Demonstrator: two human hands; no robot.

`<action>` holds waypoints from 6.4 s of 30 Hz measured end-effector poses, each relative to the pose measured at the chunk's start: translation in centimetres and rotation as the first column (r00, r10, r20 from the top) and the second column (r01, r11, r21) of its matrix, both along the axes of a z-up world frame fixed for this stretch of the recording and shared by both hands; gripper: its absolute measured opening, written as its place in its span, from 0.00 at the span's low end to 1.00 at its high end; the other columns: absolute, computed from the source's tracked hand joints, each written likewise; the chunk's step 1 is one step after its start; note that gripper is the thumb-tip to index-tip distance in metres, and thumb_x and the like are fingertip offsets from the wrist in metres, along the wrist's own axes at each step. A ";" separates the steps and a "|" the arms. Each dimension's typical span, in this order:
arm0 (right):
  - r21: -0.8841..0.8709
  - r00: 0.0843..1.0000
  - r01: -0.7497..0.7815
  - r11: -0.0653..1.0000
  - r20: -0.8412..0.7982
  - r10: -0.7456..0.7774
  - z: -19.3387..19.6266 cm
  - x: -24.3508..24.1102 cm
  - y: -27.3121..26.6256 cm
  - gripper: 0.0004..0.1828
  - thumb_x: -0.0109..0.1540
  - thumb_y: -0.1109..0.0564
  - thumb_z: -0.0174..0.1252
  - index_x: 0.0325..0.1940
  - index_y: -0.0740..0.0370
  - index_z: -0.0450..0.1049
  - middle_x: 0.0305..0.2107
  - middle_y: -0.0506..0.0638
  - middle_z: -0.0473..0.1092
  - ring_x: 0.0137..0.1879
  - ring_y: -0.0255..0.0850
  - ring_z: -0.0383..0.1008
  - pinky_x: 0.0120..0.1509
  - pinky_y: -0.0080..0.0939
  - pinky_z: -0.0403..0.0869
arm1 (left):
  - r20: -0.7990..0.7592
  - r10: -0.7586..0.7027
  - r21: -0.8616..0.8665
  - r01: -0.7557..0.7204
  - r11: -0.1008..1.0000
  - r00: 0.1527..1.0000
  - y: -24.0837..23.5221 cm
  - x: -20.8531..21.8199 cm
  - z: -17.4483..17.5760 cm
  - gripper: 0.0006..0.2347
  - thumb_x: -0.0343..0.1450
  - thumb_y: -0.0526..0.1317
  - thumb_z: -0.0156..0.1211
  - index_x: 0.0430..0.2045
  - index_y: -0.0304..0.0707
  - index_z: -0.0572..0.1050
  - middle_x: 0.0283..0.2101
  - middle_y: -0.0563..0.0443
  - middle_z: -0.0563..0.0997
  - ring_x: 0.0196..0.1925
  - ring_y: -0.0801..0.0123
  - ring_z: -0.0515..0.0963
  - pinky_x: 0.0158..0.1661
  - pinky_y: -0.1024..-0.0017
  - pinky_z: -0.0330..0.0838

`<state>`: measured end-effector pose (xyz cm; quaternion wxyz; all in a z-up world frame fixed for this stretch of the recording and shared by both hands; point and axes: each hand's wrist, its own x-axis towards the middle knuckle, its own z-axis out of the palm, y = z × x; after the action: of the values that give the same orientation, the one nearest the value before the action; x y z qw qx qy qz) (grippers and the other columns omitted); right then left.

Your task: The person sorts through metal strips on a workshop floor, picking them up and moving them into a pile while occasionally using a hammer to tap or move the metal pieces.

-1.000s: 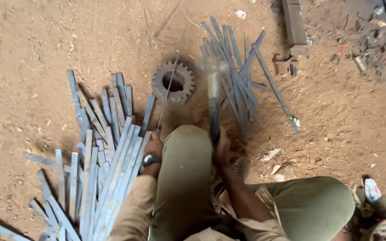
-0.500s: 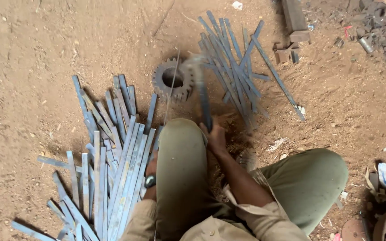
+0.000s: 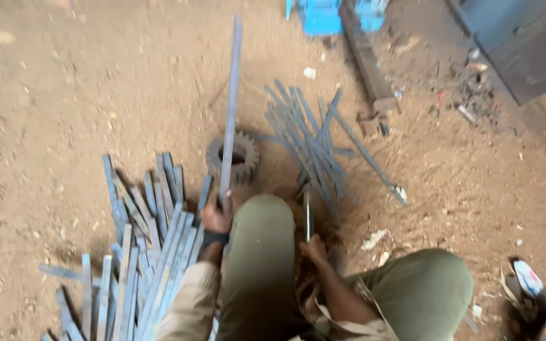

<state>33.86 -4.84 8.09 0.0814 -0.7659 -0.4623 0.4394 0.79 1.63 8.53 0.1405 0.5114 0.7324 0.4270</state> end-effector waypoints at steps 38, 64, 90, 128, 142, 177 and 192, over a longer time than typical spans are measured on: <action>0.098 0.996 0.001 0.995 -0.093 0.008 -2.1 3.2 -1.2 0.31 0.65 0.38 0.54 0.53 0.68 0.79 0.41 0.62 0.81 0.47 0.49 0.82 0.49 0.46 0.76 | 0.997 -0.075 0.063 0.637 0.769 -0.008 6.1 3.7 23.3 0.15 0.78 0.41 0.32 0.48 0.32 0.68 0.51 0.38 0.84 0.45 0.60 0.85 0.41 0.65 0.80; 0.562 0.656 0.224 0.796 -0.691 0.303 11.3 -5.3 5.2 0.23 0.66 0.45 0.54 0.53 0.67 0.68 0.35 0.59 0.74 0.39 0.47 0.75 0.43 0.46 0.75 | -0.053 -0.176 -0.663 0.097 0.742 0.983 6.5 3.1 -3.7 0.13 0.78 0.36 0.40 0.52 0.25 0.67 0.42 0.22 0.82 0.46 0.36 0.83 0.46 0.48 0.77; 0.008 0.959 -0.197 0.980 0.211 0.191 -3.3 3.0 -3.4 0.46 0.60 0.31 0.60 0.65 0.72 0.59 0.52 0.77 0.71 0.58 0.70 0.72 0.66 0.60 0.68 | 0.993 -0.079 0.113 0.574 0.811 -0.083 15.2 2.3 12.5 0.26 0.81 0.52 0.26 0.51 0.29 0.71 0.40 0.38 0.83 0.42 0.52 0.85 0.46 0.58 0.82; 0.235 0.460 0.330 0.914 -0.886 0.061 12.7 -9.1 6.6 0.20 0.74 0.46 0.46 0.47 0.68 0.65 0.26 0.52 0.71 0.28 0.39 0.70 0.31 0.41 0.70 | -0.058 -0.162 -0.730 0.069 0.680 0.985 5.8 4.8 -3.5 0.23 0.69 0.34 0.53 0.59 0.20 0.59 0.38 0.26 0.83 0.42 0.41 0.84 0.59 0.45 0.67; 0.223 0.963 -0.268 0.937 0.041 0.266 1.9 -1.0 -2.8 0.36 0.69 0.34 0.44 0.69 0.64 0.56 0.50 0.71 0.73 0.53 0.66 0.74 0.56 0.59 0.72 | 0.972 -0.017 -0.111 0.520 0.847 0.234 8.0 2.4 -4.9 0.18 0.80 0.48 0.44 0.46 0.31 0.77 0.32 0.40 0.78 0.34 0.50 0.78 0.36 0.57 0.72; -0.040 0.983 -0.174 0.984 0.060 0.176 -1.3 -0.3 -3.4 0.49 0.63 0.37 0.51 0.79 0.59 0.38 0.43 0.70 0.76 0.46 0.65 0.79 0.48 0.60 0.76 | 0.437 0.063 -0.422 0.143 0.895 0.897 4.1 0.1 -3.3 0.17 0.77 0.49 0.50 0.55 0.39 0.72 0.46 0.25 0.78 0.48 0.33 0.77 0.47 0.43 0.71; 0.004 0.974 -0.179 0.984 -0.138 0.178 -5.5 1.8 -5.2 0.41 0.66 0.36 0.48 0.78 0.55 0.46 0.56 0.66 0.70 0.58 0.62 0.73 0.60 0.59 0.70 | 0.050 -0.192 -0.205 0.198 0.958 0.980 3.1 8.5 -4.3 0.20 0.70 0.53 0.59 0.50 0.40 0.79 0.40 0.34 0.82 0.42 0.42 0.80 0.44 0.52 0.74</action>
<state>35.65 -10.00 2.60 0.0703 -0.6893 -0.5208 0.4987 9.33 4.73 4.21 0.2457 0.5570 0.7172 0.3391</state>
